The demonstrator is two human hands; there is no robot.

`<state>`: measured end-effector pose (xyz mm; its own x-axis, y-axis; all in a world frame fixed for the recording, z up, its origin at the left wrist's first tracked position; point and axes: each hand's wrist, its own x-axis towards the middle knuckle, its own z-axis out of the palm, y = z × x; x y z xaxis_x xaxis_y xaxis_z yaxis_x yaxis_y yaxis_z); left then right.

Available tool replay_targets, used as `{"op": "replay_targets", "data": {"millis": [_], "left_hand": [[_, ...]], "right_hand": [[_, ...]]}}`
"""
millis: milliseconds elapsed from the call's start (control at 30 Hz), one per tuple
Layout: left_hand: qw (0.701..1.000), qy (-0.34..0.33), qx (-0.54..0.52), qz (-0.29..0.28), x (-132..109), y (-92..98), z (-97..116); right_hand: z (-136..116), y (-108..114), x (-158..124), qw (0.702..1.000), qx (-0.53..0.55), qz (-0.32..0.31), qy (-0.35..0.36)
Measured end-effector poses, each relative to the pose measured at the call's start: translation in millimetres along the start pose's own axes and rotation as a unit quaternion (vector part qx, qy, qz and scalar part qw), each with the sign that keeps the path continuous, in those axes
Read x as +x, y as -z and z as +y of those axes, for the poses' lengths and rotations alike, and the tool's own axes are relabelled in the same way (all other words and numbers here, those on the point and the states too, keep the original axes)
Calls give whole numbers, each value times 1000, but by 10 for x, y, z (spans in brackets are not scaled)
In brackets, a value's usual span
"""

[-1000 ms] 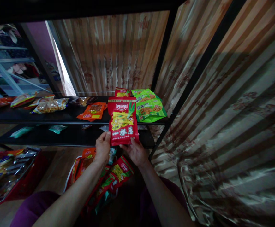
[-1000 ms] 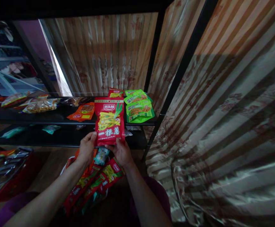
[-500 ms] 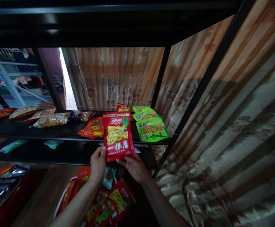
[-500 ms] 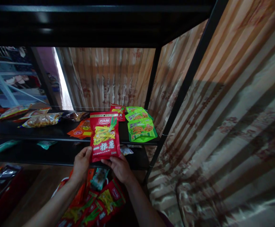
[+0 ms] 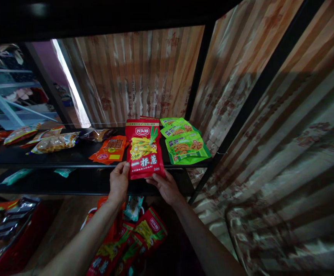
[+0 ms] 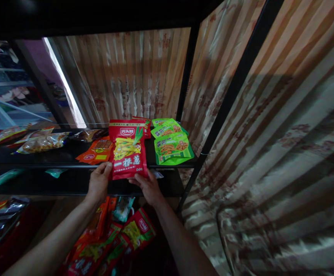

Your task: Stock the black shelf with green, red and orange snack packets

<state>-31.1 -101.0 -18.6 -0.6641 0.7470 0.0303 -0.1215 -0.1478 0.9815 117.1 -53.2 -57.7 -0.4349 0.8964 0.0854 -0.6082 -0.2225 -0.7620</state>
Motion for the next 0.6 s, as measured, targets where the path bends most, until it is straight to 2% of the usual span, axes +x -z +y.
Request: {"op": "replay_targets", "data": {"millis": [233,433,600], "left_hand": [[998,39,-43,-40,2,-39,-40],[987,98,-106,-67,-100,-36,29],[982,136,-96,-90,-183,-51,44]], "right_hand": [[73,42,38,999,12,34,34],[94,65,74,997,26,56,49],[102,82,75,997,30,53,49]]}}
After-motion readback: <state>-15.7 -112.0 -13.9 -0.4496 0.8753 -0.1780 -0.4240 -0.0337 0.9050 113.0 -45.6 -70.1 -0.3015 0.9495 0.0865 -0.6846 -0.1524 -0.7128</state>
